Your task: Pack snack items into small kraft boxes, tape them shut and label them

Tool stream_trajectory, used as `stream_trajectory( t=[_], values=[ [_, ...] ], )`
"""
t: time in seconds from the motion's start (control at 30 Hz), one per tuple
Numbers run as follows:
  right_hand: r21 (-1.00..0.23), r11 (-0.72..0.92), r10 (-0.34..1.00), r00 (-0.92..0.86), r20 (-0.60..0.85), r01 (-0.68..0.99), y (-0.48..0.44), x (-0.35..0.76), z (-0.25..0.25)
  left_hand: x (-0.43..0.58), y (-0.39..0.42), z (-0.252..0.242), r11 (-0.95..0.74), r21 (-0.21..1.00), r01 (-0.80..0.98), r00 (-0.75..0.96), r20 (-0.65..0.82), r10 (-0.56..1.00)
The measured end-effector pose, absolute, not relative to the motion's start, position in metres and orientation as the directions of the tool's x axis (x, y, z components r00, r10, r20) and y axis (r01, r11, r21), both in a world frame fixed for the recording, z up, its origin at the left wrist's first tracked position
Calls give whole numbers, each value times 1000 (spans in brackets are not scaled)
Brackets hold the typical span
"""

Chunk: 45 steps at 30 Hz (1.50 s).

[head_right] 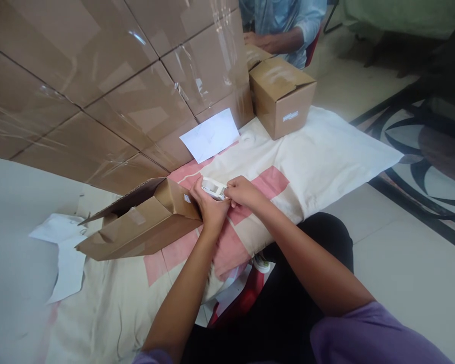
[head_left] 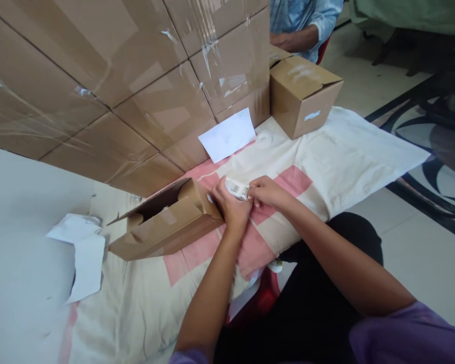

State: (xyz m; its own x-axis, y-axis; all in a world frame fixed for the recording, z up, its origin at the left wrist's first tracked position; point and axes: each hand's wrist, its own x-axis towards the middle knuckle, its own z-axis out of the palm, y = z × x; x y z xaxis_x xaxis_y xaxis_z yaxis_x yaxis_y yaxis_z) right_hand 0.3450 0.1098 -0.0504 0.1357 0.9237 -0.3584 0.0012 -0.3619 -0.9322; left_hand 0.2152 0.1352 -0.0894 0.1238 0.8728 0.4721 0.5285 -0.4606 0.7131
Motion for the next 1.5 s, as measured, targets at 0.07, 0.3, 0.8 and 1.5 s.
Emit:
stream_trajectory(
  t=[0.07,0.3,0.8,1.5],
  values=[
    [-932,-361,925,132,-355,18,110,344,-52,215,135,-91,-468,697,543,134,478,868],
    [-945,-327,943,76,-325,14,107,349,-54,215,134,-90,-456,680,574,162,452,877],
    [-973,210,969,151,194,-96,91,322,-28,205,134,-94,-516,814,266,92,512,854],
    [-912,313,943,28,332,266,85,339,-17,196,115,-83,-588,791,169,64,587,807]
  ],
)
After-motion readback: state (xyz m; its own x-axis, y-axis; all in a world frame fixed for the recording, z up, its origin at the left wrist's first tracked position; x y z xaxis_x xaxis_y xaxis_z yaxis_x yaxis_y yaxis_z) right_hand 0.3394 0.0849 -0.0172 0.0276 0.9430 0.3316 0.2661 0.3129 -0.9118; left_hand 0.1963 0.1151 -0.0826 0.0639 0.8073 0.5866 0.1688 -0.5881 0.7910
